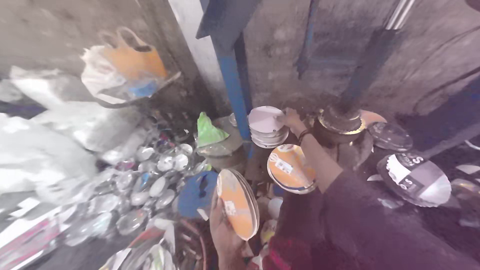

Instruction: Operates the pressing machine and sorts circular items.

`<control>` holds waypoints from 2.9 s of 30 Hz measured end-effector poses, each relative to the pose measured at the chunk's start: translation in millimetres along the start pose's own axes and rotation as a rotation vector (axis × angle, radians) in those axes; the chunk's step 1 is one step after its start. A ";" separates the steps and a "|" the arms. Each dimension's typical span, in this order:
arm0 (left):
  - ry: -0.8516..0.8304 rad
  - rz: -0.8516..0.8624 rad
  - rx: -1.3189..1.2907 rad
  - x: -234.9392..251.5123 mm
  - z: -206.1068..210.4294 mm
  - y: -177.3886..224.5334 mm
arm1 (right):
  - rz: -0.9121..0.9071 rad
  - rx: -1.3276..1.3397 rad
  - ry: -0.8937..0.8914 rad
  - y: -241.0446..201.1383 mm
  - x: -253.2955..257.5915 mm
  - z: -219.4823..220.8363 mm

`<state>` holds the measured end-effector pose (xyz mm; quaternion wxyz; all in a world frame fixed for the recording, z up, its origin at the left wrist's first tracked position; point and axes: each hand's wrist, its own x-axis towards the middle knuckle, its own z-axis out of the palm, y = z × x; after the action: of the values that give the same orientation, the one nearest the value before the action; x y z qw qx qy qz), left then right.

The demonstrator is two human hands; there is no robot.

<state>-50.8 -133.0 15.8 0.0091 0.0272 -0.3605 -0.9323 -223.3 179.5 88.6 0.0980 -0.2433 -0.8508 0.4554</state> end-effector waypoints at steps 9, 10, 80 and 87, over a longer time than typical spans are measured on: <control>-0.028 -0.077 0.010 8.7 8.2 -13.5 | -0.100 0.375 0.138 -26.5 -10.3 8.4; -0.036 -0.092 0.001 8.5 10.3 -14.7 | -0.127 0.370 0.137 -33.3 -13.2 7.4; -0.581 0.046 0.464 -71.2 44.8 -49.0 | -0.799 -0.653 0.558 118.3 -122.2 -151.1; -0.515 0.170 0.480 -60.5 37.0 -32.8 | -0.692 -0.703 0.439 95.1 -112.1 -121.3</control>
<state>7.6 -81.7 23.7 -0.0112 -0.2374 -0.5605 -0.7933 -48.6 255.6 85.2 0.3302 -0.0564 -0.9419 0.0227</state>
